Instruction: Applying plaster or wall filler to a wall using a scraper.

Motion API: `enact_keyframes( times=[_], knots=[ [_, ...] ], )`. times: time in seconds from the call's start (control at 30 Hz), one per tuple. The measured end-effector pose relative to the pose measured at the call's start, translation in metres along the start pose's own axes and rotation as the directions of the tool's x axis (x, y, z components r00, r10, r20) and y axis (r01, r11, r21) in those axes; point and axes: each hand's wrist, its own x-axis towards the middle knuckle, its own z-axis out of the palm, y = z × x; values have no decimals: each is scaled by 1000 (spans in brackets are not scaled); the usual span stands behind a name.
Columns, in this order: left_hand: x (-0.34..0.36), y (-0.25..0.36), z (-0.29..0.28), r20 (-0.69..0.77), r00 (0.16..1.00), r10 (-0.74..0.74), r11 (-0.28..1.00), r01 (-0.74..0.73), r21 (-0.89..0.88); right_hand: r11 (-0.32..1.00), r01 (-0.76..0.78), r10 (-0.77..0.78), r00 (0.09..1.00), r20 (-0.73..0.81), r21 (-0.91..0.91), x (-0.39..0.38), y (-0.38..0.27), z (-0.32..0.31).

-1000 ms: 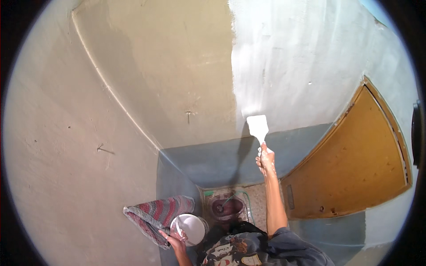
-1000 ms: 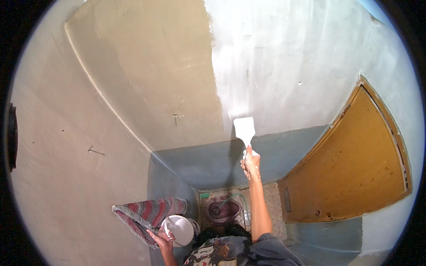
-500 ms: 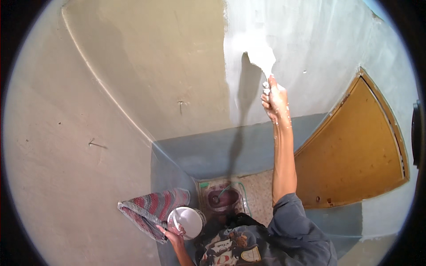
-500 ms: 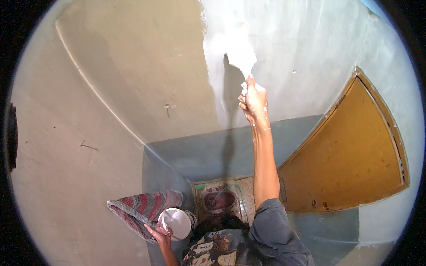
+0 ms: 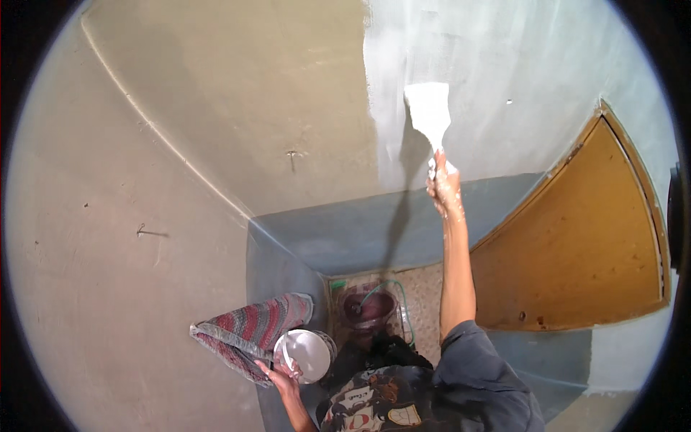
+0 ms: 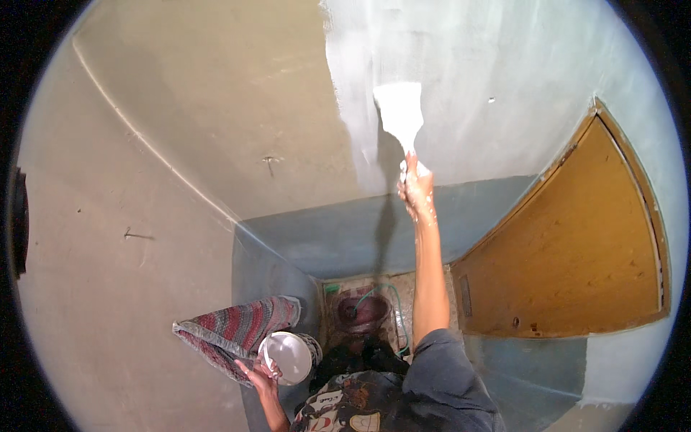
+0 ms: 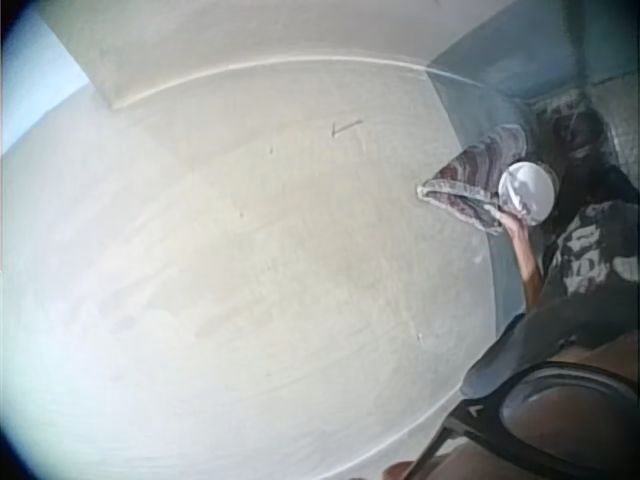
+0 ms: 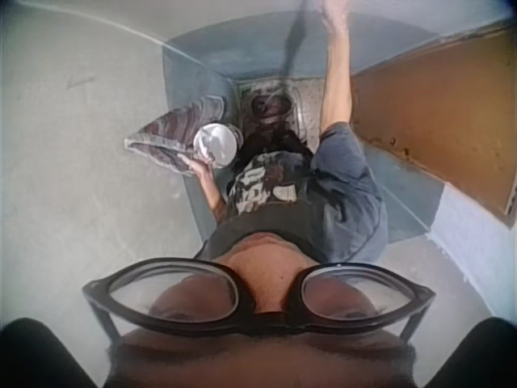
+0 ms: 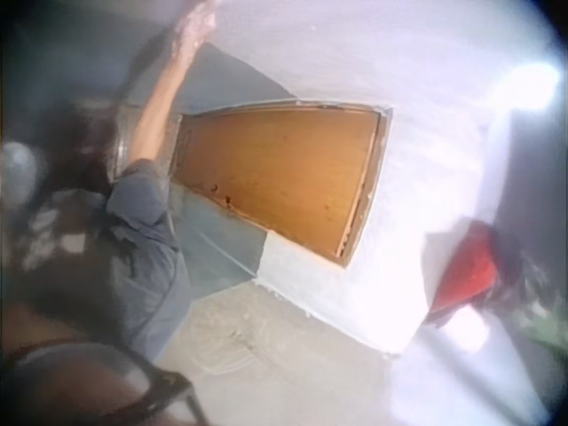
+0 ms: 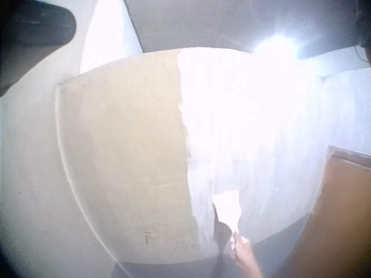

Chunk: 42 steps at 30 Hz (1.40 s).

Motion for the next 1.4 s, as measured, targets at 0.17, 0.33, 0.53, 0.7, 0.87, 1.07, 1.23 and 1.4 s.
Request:
enact_keyframes(
  times=[0.17, 0.33, 0.53, 0.7, 0.87, 1.07, 1.23, 1.4],
  knots=[
    [4, 0, 11, 41, 999, -32, 999, 32, -3, 988, -103, 95, 993, -76, -113, -3, 90, -34],
    [2, -1, 15, -56, 998, -17, 999, 20, 48, 965, -235, 212, 961, -178, -116, -40, 110, -46],
    [-1, -1, 15, -25, 999, -27, 997, 29, 71, 947, -300, 276, 943, -186, -116, -35, 120, -38],
    [3, -5, 3, -18, 999, -38, 998, 39, 56, 966, -257, 258, 959, -115, 26, -18, 89, -9],
    [4, -1, 1, 2, 1000, -23, 1000, 22, 21, 987, -159, 159, 987, -7, -21, -38, -2, 26],
    [4, 3, 7, 2, 1000, -7, 1000, 7, -12, 998, 51, -54, 992, 117, 33, -46, -51, 46],
    [3, 0, 5, -31, 999, 8, 1000, -8, -28, 995, -41, 29, 990, 138, 88, -15, -2, 47],
    [-1, 1, 0, -60, 998, -11, 1000, 10, -24, 979, -203, 201, 972, 121, 6, -11, 86, 27]
  ],
)
